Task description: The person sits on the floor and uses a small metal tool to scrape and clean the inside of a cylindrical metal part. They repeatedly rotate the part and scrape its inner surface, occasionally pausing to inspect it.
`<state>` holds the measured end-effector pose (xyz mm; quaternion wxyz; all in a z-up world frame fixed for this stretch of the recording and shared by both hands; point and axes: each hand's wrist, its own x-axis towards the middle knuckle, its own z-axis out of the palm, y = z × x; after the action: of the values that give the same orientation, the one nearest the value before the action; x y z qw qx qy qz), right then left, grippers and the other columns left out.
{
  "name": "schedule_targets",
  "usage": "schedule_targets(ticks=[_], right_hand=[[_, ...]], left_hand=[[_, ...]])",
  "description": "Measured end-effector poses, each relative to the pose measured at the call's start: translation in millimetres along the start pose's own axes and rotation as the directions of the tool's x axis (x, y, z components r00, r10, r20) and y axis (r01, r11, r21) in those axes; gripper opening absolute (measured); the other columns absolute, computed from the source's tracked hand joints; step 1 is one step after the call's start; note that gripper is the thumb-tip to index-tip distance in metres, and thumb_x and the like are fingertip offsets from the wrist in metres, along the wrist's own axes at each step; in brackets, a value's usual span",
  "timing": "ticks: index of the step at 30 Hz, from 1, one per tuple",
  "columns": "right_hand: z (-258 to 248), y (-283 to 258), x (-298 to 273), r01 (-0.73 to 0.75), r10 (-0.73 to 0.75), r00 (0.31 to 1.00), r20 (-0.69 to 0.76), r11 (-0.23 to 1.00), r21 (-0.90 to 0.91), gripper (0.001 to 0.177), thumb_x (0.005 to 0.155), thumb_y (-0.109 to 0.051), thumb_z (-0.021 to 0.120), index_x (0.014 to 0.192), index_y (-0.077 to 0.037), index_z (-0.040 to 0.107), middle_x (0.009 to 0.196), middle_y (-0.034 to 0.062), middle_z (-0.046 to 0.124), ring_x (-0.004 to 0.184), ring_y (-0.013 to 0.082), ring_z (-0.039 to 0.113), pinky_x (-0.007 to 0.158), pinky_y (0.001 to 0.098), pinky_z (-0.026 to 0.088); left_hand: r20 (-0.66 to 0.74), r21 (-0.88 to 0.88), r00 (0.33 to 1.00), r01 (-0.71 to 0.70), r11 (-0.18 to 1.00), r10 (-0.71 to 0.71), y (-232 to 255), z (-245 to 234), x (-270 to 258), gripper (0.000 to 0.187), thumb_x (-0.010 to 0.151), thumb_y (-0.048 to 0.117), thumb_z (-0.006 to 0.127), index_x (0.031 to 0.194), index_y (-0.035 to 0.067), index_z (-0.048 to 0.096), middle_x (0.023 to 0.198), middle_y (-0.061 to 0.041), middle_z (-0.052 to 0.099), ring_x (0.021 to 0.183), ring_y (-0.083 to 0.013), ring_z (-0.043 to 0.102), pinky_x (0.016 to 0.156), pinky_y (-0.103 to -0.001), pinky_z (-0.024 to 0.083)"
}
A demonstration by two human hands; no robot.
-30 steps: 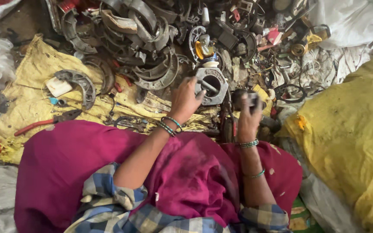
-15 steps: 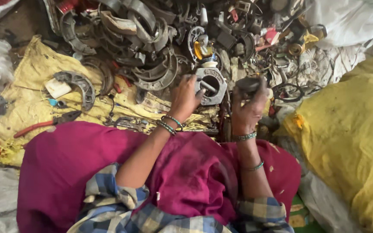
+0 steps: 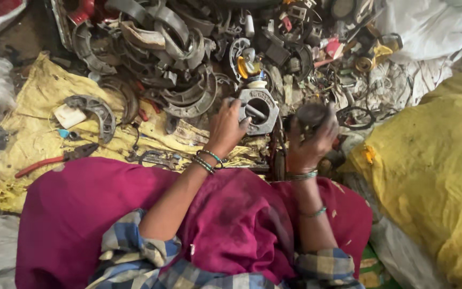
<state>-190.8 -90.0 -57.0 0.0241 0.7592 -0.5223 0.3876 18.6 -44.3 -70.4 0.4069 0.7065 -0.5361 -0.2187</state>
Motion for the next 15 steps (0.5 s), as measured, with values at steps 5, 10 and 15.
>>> schedule_targets(ticks=[5, 10, 15], right_hand=[[18, -13, -9, 0.309, -0.158, 0.900, 0.405, 0.889, -0.339, 0.080, 0.090, -0.041, 0.077, 0.151, 0.000, 0.045, 0.118, 0.0253, 0.061, 0.104, 0.0394, 0.058, 0.092, 0.0498, 0.048], [-8, 5, 11, 0.177, -0.171, 0.983, 0.065, 0.979, -0.104, 0.070, 0.097, -0.036, 0.075, 0.151, -0.003, 0.045, 0.131, 0.0207, 0.061, 0.115, 0.0379, 0.059, 0.100, 0.0503, 0.047], [10, -10, -11, 0.519, -0.334, 0.838, 0.432, 0.733, -0.440, 0.074, 0.074, -0.030, 0.076, 0.142, -0.015, 0.050, 0.135, 0.0128, 0.057, 0.125, 0.0404, 0.056, 0.104, 0.0525, 0.047]], left_hand=[[-0.036, 0.015, 0.996, -0.082, 0.996, 0.083, 8, 6, -7, 0.053, 0.083, 0.024, 0.082, 0.124, 0.002, 0.058, 0.127, -0.024, 0.057, 0.103, -0.0433, 0.066, 0.084, -0.050, 0.056], [0.061, 0.030, 0.998, 0.021, 0.999, -0.023, -2, 5, -3, 0.052, 0.086, 0.025, 0.079, 0.127, 0.002, 0.056, 0.134, -0.022, 0.055, 0.103, -0.0392, 0.068, 0.082, -0.049, 0.057], [0.020, -0.001, 1.000, 0.021, 1.000, -0.021, 7, 7, -8, 0.049, 0.087, 0.024, 0.079, 0.127, 0.004, 0.058, 0.133, -0.022, 0.056, 0.105, -0.0425, 0.067, 0.087, -0.050, 0.057]])
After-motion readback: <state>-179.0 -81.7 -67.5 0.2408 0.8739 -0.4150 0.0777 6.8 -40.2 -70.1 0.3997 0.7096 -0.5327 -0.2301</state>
